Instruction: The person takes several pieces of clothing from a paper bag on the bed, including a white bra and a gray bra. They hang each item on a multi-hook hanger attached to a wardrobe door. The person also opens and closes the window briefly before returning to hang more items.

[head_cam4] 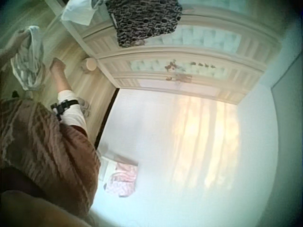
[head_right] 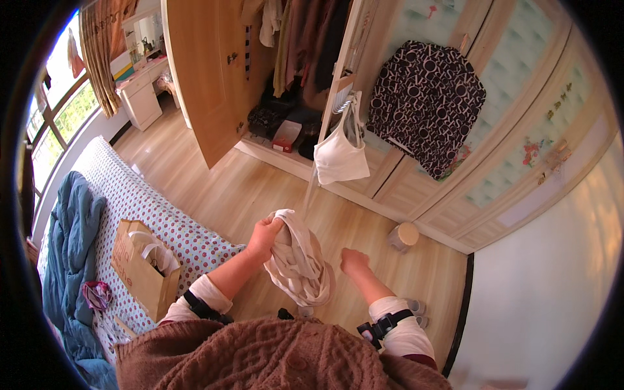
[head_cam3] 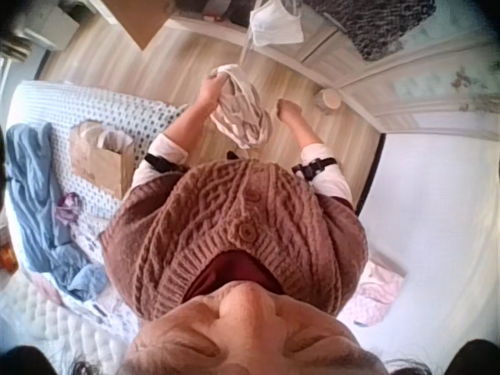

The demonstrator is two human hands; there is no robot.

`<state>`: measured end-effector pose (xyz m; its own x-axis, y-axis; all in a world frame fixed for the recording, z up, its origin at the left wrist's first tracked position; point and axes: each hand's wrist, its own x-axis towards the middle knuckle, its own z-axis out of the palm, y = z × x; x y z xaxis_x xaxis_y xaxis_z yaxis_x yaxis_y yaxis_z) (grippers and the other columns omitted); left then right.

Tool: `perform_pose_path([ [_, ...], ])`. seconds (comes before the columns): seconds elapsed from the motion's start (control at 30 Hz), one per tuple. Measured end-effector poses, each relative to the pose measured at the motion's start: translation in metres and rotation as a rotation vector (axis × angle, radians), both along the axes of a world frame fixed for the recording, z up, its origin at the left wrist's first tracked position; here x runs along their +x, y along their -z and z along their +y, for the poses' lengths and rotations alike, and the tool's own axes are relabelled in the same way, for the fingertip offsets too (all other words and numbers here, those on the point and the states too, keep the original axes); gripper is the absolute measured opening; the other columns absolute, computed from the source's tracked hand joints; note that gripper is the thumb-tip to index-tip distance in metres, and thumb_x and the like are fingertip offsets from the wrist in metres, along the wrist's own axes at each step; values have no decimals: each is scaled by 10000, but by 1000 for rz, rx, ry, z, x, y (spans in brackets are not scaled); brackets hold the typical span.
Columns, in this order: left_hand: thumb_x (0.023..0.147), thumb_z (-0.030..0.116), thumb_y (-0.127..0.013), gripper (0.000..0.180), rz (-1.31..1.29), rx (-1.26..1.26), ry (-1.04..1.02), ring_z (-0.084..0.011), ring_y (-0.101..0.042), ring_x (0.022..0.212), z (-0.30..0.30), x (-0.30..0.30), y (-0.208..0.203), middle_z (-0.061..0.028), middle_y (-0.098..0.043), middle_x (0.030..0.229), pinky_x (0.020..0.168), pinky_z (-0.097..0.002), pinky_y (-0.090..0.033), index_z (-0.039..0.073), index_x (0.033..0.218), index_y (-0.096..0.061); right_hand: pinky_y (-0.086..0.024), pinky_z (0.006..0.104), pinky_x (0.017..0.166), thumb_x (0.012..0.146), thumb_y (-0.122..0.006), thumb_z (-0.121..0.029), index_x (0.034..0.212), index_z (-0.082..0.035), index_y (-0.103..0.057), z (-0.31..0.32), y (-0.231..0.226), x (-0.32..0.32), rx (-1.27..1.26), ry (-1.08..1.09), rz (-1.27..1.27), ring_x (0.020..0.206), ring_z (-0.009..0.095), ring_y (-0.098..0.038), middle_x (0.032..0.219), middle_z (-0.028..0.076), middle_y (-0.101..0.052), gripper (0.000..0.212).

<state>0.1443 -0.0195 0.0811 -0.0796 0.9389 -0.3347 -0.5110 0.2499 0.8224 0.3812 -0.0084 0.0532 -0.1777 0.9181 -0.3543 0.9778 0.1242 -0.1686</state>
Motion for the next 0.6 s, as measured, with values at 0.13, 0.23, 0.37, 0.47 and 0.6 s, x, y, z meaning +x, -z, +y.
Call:
perform_pose_path([
  [0.13, 866, 156, -494, 185, -82, -64, 3, -202, -616, 667, 3, -8, -3, -102, -630, 796, 583, -329, -518, -4, 867, -586, -473, 375, 750, 795, -587, -249, 980, -44, -575, -5, -18, 1, -153, 211, 644, 877, 265, -613, 873, 146, -640, 276],
  [0.23, 863, 155, -494, 180, -132, -142, 13, -208, -616, 672, 2, 0, -5, -102, -624, 798, 584, -334, -518, -1, 880, -582, -466, 325, 772, 797, -615, -260, 1018, 6, -549, -20, -33, -24, -358, 71, 907, 877, 204, -601, 902, 116, -632, 352],
  [0.37, 859, 168, -513, 179, -112, -166, 15, -202, -614, 680, 4, 11, -14, -92, -621, 798, 592, -339, -516, 8, 893, -586, -457, 291, 792, 791, -633, -241, 1048, 35, -537, -29, -31, -49, -302, -79, 740, 895, 162, -578, 963, 82, -613, 389],
  [0.47, 844, 178, -554, 182, -75, -157, 120, -182, -600, 660, 6, 4, -17, -72, -621, 792, 597, -327, -507, 10, 897, -599, -458, 278, 754, 805, -620, -244, 1060, 18, -543, -21, -27, -44, -473, 91, 1068, 876, 150, -573, 957, 68, -613, 374],
  [0.6, 811, 202, -620, 211, 337, 29, 349, -151, -569, 617, 7, -30, -7, -45, -620, 788, 568, -292, -473, 10, 899, -617, -378, 219, 473, 841, -578, -183, 888, -40, -576, -4, -46, -13, -637, 325, 1501, 516, 84, -484, 631, -6, -543, 150],
])
